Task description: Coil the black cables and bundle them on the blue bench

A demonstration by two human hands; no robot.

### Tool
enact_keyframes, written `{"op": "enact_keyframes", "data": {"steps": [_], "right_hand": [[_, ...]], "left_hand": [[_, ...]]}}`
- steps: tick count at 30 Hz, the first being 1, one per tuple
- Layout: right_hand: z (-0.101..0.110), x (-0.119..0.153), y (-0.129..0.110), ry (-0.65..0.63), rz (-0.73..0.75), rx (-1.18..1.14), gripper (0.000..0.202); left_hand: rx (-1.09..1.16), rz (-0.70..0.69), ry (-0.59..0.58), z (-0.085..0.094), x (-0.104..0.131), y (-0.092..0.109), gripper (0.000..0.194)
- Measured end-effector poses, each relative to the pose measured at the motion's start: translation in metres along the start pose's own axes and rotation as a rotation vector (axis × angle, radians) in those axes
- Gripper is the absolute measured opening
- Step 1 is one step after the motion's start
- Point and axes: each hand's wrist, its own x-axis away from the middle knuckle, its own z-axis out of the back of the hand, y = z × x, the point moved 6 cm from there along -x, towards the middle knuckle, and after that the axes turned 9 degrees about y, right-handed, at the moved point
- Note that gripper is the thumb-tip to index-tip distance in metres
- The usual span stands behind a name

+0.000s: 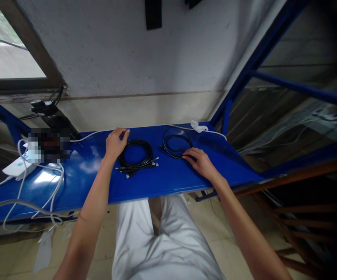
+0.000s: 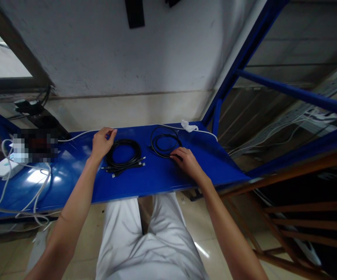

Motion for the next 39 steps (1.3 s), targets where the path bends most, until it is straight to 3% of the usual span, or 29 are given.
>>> {"op": "enact_keyframes", "data": {"steps": [10, 21, 25, 29, 33, 39], "right_hand": [[0.005, 0.006, -0.007, 0.024, -0.176, -0.193, 0.022], [0.02, 0.008, -0.01, 0.2, -0.258, -0.225, 0.029], [0.029, 0.006, -0.016, 0.28, -0.344, -0.353, 0.031], [0.032, -0.014, -0.024, 0.362, -0.368, -0.499, 0.034], [0.014, -0.054, -0.043, 0.286, -0.349, -0.64, 0.04], [-0.048, -0.12, -0.083, 0.096, -0.239, -0.783, 0.043]], "left_hand": [[0.011, -0.035, 0.008, -0.001, 0.002, 0.006, 0.034], [0.01, -0.055, -0.005, -0.001, 0.002, 0.01, 0.033], [0.018, -0.047, -0.008, -0.001, 0.002, 0.011, 0.032], [0.137, -0.033, -0.012, -0.001, 0.001, 0.017, 0.03], [0.384, 0.009, -0.105, -0.005, 0.003, 0.032, 0.028], [0.631, 0.102, -0.333, -0.026, 0.016, 0.051, 0.055]]}}
